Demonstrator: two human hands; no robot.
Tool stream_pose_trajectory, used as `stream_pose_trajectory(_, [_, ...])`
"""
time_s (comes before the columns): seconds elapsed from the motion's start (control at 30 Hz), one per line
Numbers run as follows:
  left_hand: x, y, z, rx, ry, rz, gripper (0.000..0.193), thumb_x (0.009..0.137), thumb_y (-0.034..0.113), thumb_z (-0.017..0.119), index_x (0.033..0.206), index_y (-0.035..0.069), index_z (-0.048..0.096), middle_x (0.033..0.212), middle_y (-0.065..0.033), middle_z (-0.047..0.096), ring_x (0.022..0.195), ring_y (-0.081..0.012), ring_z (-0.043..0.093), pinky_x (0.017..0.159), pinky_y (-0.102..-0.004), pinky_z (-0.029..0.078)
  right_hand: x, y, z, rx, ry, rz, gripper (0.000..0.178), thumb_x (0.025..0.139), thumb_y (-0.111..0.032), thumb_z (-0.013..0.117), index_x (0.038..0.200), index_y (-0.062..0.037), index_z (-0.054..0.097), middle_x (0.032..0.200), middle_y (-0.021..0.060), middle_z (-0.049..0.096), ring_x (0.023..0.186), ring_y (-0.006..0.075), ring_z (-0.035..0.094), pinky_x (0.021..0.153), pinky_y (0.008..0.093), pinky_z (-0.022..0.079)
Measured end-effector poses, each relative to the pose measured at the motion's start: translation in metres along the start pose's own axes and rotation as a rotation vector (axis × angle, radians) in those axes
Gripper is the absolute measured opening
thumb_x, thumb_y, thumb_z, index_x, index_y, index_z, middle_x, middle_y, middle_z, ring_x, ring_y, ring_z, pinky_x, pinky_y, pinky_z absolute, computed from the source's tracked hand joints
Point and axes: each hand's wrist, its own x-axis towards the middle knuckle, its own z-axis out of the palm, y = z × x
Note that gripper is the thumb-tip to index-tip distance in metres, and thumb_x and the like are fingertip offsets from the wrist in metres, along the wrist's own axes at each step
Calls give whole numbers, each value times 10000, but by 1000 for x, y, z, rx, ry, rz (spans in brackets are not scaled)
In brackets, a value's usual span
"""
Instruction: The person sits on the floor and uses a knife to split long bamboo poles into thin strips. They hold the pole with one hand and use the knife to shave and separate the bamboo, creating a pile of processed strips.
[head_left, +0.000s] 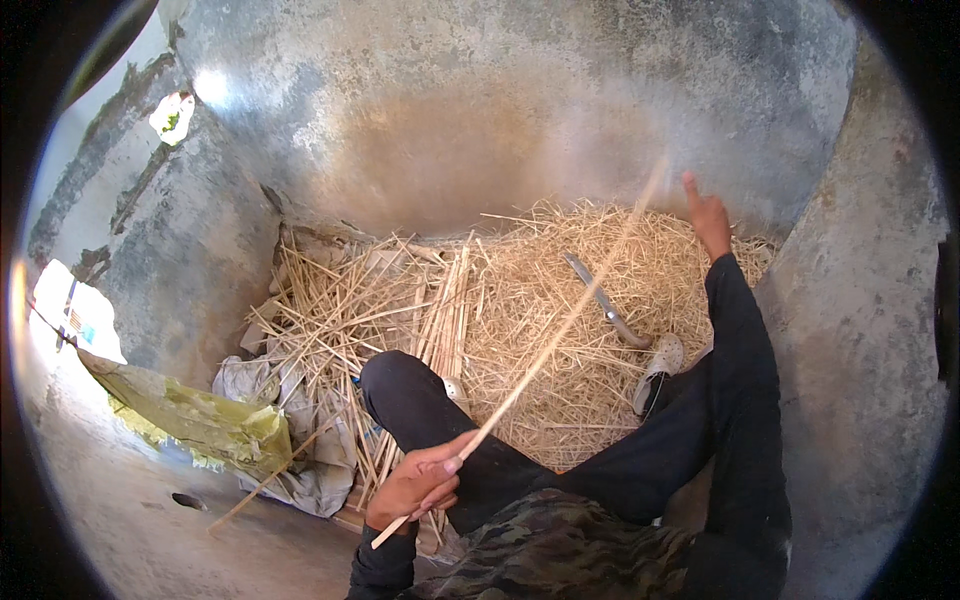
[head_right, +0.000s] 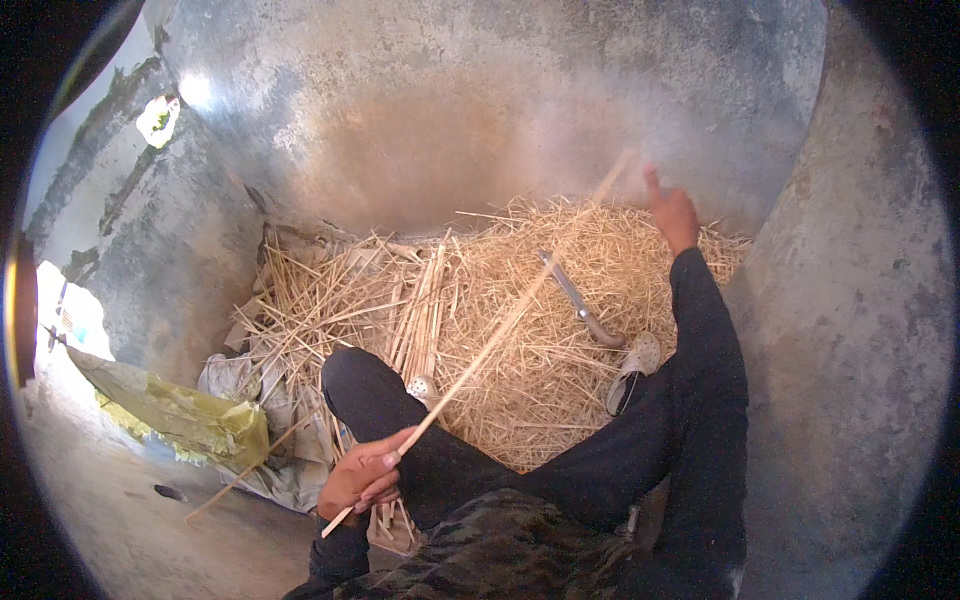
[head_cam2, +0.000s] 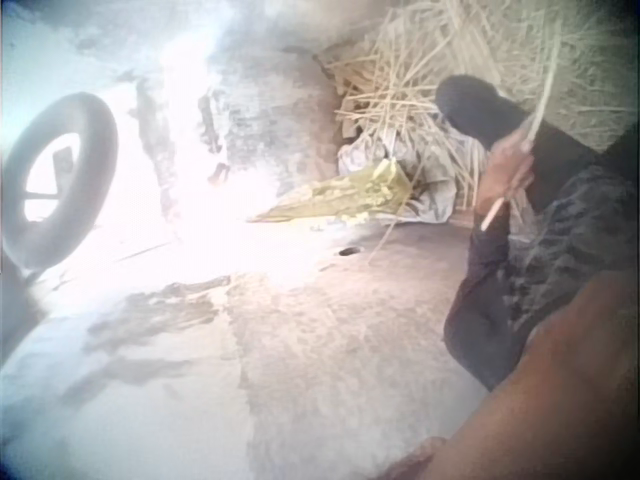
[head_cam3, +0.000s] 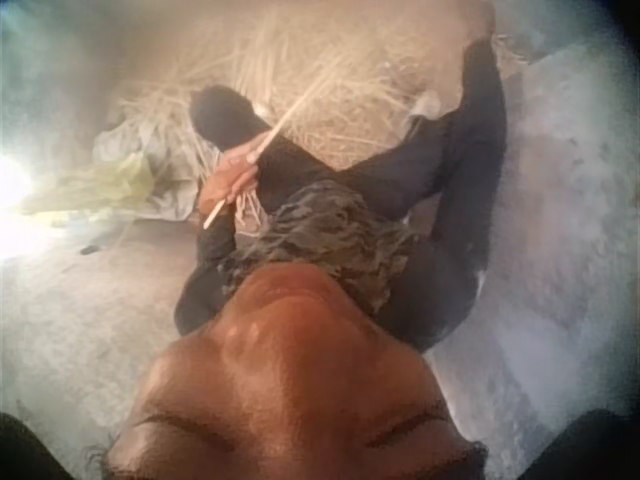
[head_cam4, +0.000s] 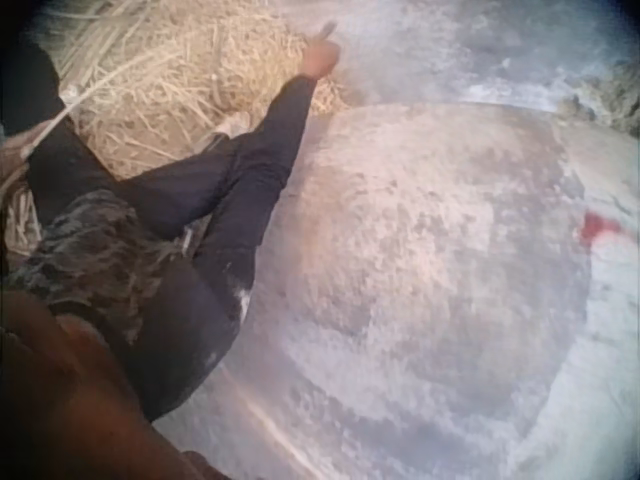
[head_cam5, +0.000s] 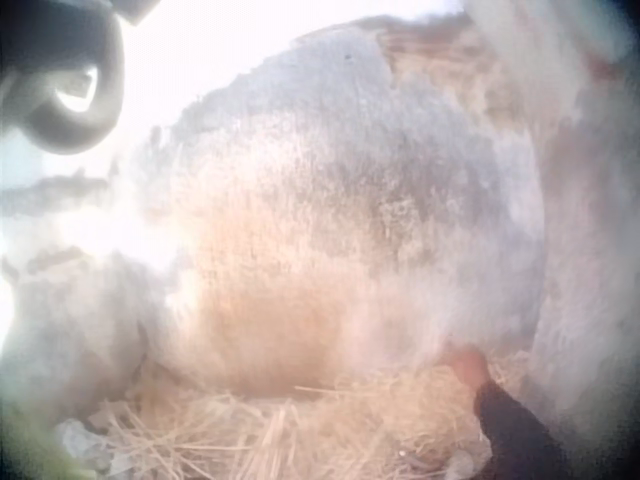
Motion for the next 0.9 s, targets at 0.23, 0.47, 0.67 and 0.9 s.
stream_pose_trajectory(0.23, [52, -14, 25, 74, 162, 245, 470, 1011, 193, 398, 1444, 50, 281, 498, 47, 328, 372, -47, 282, 399, -187, 303, -199, -71, 36, 51, -478, -804, 664, 767, -729, 517, 633, -103, 692, 496, 62, 551, 462, 235, 560, 473, 378, 424])
stream_pose_trajectory(0.47, [71, -14, 41, 104, 29, 285, 499, 1009, 194, 408, 1461, 61, 243, 516, 43, 335, 413, -38, 302, 419, -185, 311, -197, -73, 34, 81, -376, -902, 650, 733, -720, 564, 543, -98, 579, 455, 91, 497, 436, 298, 548, 440, 402, 419])
stream_pose_trajectory(0.67, [67, -13, 44, 111, 46, 264, 502, 1007, 189, 415, 1462, 63, 242, 528, 46, 345, 422, -35, 307, 427, -184, 311, -206, -76, 26, 97, -365, -923, 693, 742, -734, 539, 536, -76, 613, 453, 92, 528, 418, 272, 563, 435, 383, 446])
stream_pose_trajectory(0.9, [61, -8, 48, 200, 76, 269, 493, 1010, 175, 404, 1463, 67, 243, 548, 50, 341, 451, -33, 322, 445, -187, 320, -176, -74, 38, 56, -206, -919, 662, 745, -734, 543, 538, -108, 607, 429, 75, 489, 395, 264, 528, 415, 380, 414])
